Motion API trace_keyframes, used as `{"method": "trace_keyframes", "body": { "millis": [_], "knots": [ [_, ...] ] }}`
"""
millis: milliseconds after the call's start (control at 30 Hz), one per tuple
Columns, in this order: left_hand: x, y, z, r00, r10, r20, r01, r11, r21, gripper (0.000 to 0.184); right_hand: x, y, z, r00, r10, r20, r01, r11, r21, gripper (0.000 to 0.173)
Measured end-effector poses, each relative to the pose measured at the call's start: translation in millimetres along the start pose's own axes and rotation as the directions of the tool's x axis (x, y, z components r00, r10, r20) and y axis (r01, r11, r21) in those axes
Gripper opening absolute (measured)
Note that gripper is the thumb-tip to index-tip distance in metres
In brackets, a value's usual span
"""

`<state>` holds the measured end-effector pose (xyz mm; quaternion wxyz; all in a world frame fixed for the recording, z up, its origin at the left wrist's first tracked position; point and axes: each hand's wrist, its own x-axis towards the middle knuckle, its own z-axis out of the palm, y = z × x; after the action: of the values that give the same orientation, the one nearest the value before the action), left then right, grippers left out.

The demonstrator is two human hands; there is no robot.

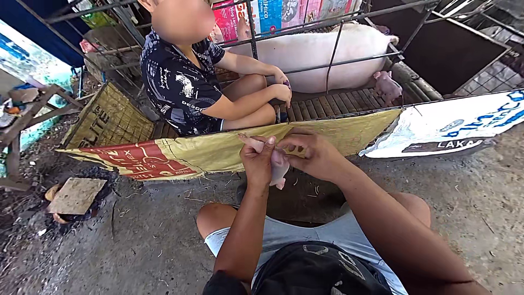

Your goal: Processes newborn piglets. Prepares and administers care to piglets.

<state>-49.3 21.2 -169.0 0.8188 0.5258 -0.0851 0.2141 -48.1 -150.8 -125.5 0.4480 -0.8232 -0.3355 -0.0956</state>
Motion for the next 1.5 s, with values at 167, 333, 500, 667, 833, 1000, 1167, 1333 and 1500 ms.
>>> {"method": "trace_keyframes", "body": {
  "millis": [167,333,500,667,833,1000,1167,1333,1500],
  "knots": [
    [3.9,6.2,-3.6,0.997,-0.015,-0.077,0.013,1.000,-0.027,0.011,5.7,-1.1,7.8,0.990,-0.143,0.014,0.143,0.989,-0.047,0.010],
    [2.7,10.7,-3.4,0.994,-0.007,-0.108,0.000,0.998,-0.066,0.010,0.5,4.0,13.7,0.991,-0.018,-0.131,0.035,0.991,0.131,0.008],
    [-4.2,13.0,-7.9,0.998,0.030,-0.048,-0.036,0.993,-0.113,0.011,-6.4,1.5,15.1,0.983,0.050,-0.177,0.002,0.959,0.282,0.008],
    [-10.6,14.8,-15.9,0.994,0.104,0.022,-0.100,0.983,-0.157,0.017,-23.0,-6.2,16.4,0.984,0.016,-0.177,0.051,0.929,0.367,0.009],
    [-12.4,14.6,-25.4,0.969,0.188,0.162,-0.184,0.982,-0.040,0.017,-29.8,-8.9,17.2,0.982,0.037,-0.187,0.034,0.931,0.364,0.009],
    [-11.5,20.1,-28.6,0.932,0.076,0.355,-0.177,0.950,0.259,0.006,-23.1,-9.5,11.1,0.992,0.017,-0.126,-0.003,0.993,0.115,0.007],
    [-2.5,32.2,-32.7,0.856,-0.085,0.510,-0.181,0.875,0.448,0.009,-20.0,-9.4,5.7,0.999,-0.011,-0.049,0.008,0.997,-0.076,0.012],
    [1.0,32.7,-35.5,0.801,-0.186,0.569,-0.210,0.803,0.557,0.010,-19.5,-12.3,3.2,0.999,0.042,-0.021,-0.045,0.991,-0.126,0.014],
    [-4.9,24.2,-46.3,0.721,-0.238,0.651,-0.313,0.727,0.612,0.011,-22.6,-18.8,11.6,0.997,0.070,0.032,-0.065,0.991,-0.120,0.006]
  ]
}}
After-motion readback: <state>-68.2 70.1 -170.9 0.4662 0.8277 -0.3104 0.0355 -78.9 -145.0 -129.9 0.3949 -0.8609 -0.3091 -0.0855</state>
